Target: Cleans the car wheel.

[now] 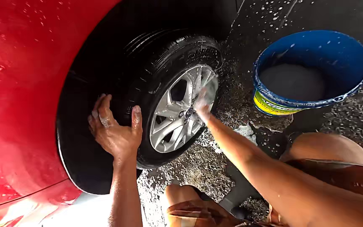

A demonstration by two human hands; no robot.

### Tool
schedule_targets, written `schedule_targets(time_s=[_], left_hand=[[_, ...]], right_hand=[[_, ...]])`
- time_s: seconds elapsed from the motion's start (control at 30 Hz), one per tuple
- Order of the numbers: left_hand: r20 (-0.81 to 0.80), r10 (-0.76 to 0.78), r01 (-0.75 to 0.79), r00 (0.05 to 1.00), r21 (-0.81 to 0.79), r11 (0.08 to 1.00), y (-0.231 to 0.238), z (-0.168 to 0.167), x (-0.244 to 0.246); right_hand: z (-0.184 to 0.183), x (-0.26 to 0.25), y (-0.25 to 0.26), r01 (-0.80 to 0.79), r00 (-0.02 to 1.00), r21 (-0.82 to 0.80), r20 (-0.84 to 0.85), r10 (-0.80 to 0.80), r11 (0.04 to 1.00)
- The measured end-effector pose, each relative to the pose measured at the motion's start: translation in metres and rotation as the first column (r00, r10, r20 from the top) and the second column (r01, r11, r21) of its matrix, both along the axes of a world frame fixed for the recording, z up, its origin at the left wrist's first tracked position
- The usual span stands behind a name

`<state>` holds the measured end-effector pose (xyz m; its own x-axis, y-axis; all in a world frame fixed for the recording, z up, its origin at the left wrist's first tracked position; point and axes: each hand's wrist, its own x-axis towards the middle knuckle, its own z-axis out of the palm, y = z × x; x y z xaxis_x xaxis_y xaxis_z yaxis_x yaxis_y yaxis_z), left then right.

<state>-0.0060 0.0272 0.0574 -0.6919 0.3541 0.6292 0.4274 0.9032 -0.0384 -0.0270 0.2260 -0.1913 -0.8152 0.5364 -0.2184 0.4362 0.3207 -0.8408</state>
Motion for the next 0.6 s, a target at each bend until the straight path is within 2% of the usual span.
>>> schedule_targets(time_s=[0.03,0.07,0.1,0.13,0.23,0.3,0.37,0.43,0.5,0.6], left_hand=[[-0.002,0.002,-0.002,1.0,0.001,1.0,0.0,-0.001,0.0],[0.002,0.008,-0.008,1.0,0.002,1.0,0.001,-0.001,0.001],[0.005,0.01,-0.01,1.0,0.004,1.0,0.001,-0.002,0.003],[0.007,0.006,-0.006,1.0,0.009,1.0,0.002,-0.001,0.003],[-0.004,0.008,-0.008,1.0,0.026,1.0,0.002,-0.001,0.002],[0.004,-0.004,0.004,1.0,0.025,1.0,0.0,-0.001,0.002],[0.035,-0.02,0.02,0.999,0.019,1.0,-0.001,-0.001,0.003],[0.024,-0.035,0.035,0.999,0.02,0.999,-0.002,-0.002,0.003],[0.006,-0.051,0.051,0.999,0.023,0.998,-0.002,-0.001,0.001],[-0.008,-0.046,0.046,0.999,0.028,0.999,-0.001,0.0,0.0]], right_hand=[[0.006,-0.013,0.026,0.059,0.997,-0.062,0.062,-0.056,0.996],[-0.004,-0.024,0.042,0.144,0.988,-0.089,0.074,-0.138,0.986],[-0.022,-0.026,0.05,0.162,0.986,-0.095,0.054,-0.157,0.982],[-0.037,-0.016,0.048,0.086,0.996,-0.033,0.041,-0.084,0.996],[-0.054,0.02,-0.012,0.095,0.995,0.057,0.01,-0.096,0.994],[-0.036,0.04,-0.075,0.118,0.993,0.014,0.005,-0.118,0.993],[-0.02,0.047,-0.106,0.08,0.997,-0.092,0.024,-0.079,0.993],[-0.032,0.036,-0.093,0.004,0.993,-0.112,0.116,0.009,0.994],[-0.071,0.024,-0.06,0.136,0.989,-0.118,0.07,-0.129,0.984],[-0.064,0.02,-0.005,0.119,0.981,-0.197,0.175,-0.085,0.973]])
